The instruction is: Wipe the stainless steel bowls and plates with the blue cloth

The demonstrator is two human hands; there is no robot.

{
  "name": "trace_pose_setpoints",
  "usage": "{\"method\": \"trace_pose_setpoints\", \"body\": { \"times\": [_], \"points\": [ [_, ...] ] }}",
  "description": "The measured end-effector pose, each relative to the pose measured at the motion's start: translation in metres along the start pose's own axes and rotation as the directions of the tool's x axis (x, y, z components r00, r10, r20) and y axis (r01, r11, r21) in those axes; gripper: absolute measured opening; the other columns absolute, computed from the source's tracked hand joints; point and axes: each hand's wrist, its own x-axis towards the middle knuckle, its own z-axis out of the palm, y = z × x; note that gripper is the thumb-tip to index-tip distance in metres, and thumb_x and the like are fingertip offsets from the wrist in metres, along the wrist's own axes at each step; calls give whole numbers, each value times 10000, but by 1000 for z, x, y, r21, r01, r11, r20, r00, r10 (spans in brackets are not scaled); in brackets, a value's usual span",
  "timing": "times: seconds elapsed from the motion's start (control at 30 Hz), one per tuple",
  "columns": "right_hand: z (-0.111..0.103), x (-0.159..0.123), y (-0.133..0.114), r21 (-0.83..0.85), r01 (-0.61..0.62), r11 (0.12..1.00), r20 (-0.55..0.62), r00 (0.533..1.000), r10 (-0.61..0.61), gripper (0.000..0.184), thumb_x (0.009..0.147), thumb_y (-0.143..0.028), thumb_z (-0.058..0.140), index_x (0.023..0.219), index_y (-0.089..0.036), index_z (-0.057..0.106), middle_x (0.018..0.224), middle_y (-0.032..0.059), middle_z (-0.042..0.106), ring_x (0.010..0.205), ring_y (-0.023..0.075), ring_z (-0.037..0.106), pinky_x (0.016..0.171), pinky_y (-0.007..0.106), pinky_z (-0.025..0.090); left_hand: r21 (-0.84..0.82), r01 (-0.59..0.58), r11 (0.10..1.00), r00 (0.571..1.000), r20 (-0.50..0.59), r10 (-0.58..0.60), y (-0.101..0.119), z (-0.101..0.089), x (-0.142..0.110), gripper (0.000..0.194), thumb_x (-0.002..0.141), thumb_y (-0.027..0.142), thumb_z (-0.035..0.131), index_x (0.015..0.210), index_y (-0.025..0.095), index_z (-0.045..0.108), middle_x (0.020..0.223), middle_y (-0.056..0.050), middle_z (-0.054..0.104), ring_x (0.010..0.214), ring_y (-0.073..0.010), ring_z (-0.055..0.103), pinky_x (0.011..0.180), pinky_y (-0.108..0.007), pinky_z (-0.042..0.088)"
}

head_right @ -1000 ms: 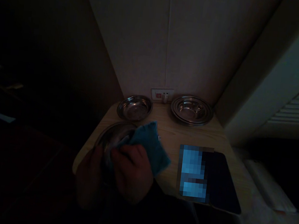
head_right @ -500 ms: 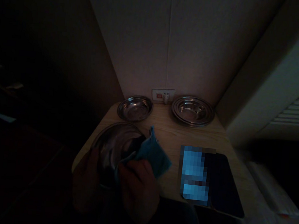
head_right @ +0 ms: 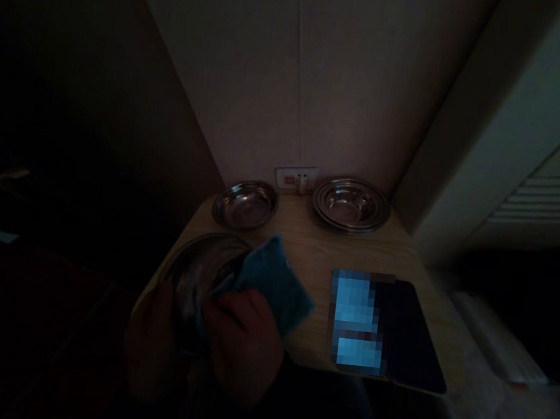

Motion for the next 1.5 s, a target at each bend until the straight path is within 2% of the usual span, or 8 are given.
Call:
{"method": "trace_pose_setpoints", "body": {
  "times": [0.2, 0.33, 0.5, 0.63, 0.8, 1.2, 1.33, 1.5],
  "points": [
    [-1, 2, 4, 8, 29, 1000, -12, 1000, -29, 218, 875, -158, 496, 1020, -189, 656, 851, 65, 639, 788, 176, 549, 679, 319, 495, 39, 8, 999, 1000, -3, -7, 1, 2, -1, 383, 793, 501, 445, 786, 176, 648, 701, -50, 661, 637, -185, 587, 566, -291, 450],
    [-2, 0, 4, 13, 17, 1000, 12, 1000, -17, 217, 874, -153, 501, 1026, -196, 651, 819, 56, 642, 746, 167, 542, 604, 293, 487, 52, 23, 998, 1000, -9, -23, 0, 4, 2, 380, 770, 508, 469, 765, 171, 645, 691, -48, 653, 639, -189, 582, 576, -298, 449],
    [-1, 9, 4, 25, 25, 999, -28, 999, -24, 202, 881, -165, 496, 1003, -188, 656, 859, 63, 644, 791, 178, 554, 682, 320, 502, -40, 33, 999, 999, 22, -32, -2, 5, 1, 371, 757, 515, 483, 788, 178, 634, 723, -41, 666, 655, -186, 594, 580, -290, 458],
    [0, 11, 5, 36, 8, 999, -22, 1000, -8, 188, 869, -144, 512, 982, -170, 660, 813, 58, 641, 748, 168, 547, 625, 293, 496, 23, 50, 998, 998, 42, -51, 0, 4, 0, 390, 754, 532, 478, 729, 171, 623, 643, -35, 644, 585, -178, 577, 522, -280, 440],
    [-1, 15, 10, 39, -13, 999, -54, 998, 15, 192, 873, -159, 512, 995, -172, 660, 875, 68, 637, 820, 173, 565, 721, 306, 505, -9, 7, 1000, 1000, 24, -6, -1, 5, -2, 374, 773, 512, 473, 797, 176, 635, 736, -53, 670, 665, -190, 600, 574, -286, 452],
    [-1, 12, 13, 40, -36, 999, -7, 999, 36, 183, 863, -146, 522, 973, -167, 666, 822, 61, 644, 761, 173, 555, 657, 291, 494, -2, 9, 1000, 999, 43, -9, -4, 3, -2, 370, 774, 505, 467, 770, 177, 638, 692, -57, 669, 617, -192, 599, 556, -300, 457],
    [-1, 12, 13, 50, -3, 999, -39, 999, 5, 190, 863, -132, 513, 983, -147, 659, 873, 78, 641, 808, 180, 554, 725, 313, 492, 23, -11, 1000, 1000, 24, 11, -3, 4, -2, 362, 760, 504, 471, 759, 177, 625, 687, -53, 662, 621, -192, 594, 543, -293, 452],
    [-5, 13, 14, 44, -3, 999, -11, 1000, 4, 177, 862, -136, 519, 966, -161, 659, 832, 64, 643, 766, 176, 551, 660, 299, 494, 51, -2, 999, 1000, 9, 2, -1, 4, -5, 375, 739, 522, 470, 742, 177, 615, 674, -42, 650, 624, -189, 587, 540, -283, 449]
  ]
}}
